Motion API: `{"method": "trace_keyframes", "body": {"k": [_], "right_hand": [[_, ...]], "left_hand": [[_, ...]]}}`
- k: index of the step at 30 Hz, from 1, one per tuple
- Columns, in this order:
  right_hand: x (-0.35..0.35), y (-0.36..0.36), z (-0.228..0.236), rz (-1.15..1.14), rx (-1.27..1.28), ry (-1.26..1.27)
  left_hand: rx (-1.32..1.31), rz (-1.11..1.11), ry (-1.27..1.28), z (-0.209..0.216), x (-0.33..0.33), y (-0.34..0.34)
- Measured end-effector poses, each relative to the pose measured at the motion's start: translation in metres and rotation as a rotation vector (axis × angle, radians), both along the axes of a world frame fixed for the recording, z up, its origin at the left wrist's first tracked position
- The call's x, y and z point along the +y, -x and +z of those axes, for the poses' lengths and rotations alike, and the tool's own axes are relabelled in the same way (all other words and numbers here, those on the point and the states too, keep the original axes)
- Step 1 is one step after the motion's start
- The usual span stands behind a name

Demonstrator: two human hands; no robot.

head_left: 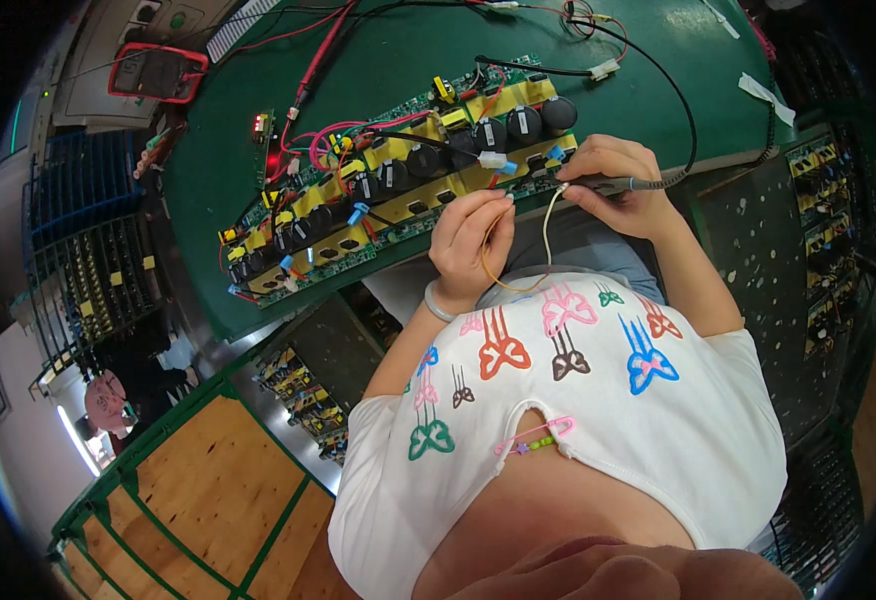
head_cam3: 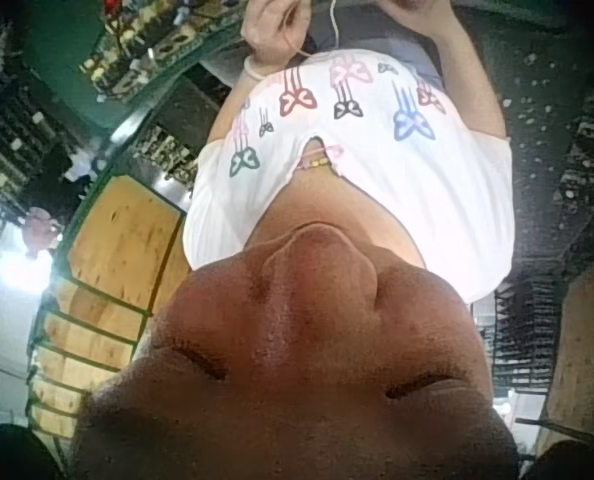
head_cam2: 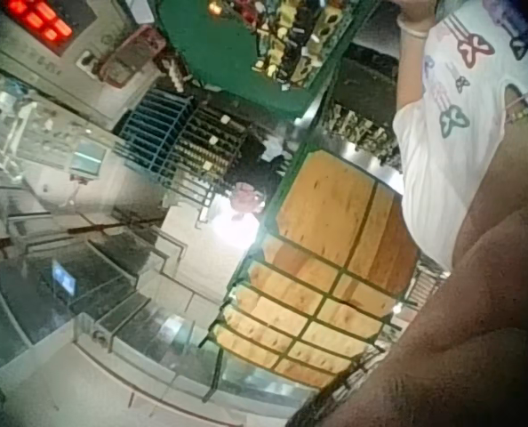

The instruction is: Testing and inspecting electronic circuit boards using a multimeter and testing station.

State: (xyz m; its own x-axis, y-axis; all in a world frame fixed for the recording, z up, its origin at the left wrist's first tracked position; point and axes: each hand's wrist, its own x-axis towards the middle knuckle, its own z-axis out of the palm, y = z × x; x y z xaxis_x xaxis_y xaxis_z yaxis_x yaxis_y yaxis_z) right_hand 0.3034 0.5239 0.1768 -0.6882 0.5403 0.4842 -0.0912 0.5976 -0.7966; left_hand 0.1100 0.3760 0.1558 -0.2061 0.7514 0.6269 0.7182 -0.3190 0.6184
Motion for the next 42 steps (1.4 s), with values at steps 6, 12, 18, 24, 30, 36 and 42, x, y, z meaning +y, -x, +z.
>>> {"method": "trace_keyframes", "body": {"k": [6,12,18,24,30,36,42], "right_hand": [[0.000,0.000,0.000,0.006,0.001,-0.001],[-0.002,0.002,-0.003,-0.011,0.001,-0.036],[-0.002,0.003,-0.006,-0.013,0.018,-0.133],[-0.002,0.003,-0.008,-0.024,0.016,-0.137],[-0.002,0.004,-0.008,-0.033,-0.016,-0.198],[-0.004,0.008,-0.001,-0.032,-0.004,-0.177],[-0.007,0.007,-0.003,-0.040,0.002,-0.161]], "left_hand": [[0.028,-0.010,0.027,-0.001,0.000,0.000],[0.039,-0.015,0.011,-0.003,0.001,-0.001],[0.074,-0.004,-0.014,-0.004,0.001,-0.002],[-0.003,-0.009,0.035,-0.003,0.000,-0.004],[0.115,0.042,0.011,-0.007,-0.001,-0.003],[0.056,0.010,0.015,-0.005,-0.001,-0.004],[0.008,-0.014,0.013,-0.005,-0.001,-0.005]]}}
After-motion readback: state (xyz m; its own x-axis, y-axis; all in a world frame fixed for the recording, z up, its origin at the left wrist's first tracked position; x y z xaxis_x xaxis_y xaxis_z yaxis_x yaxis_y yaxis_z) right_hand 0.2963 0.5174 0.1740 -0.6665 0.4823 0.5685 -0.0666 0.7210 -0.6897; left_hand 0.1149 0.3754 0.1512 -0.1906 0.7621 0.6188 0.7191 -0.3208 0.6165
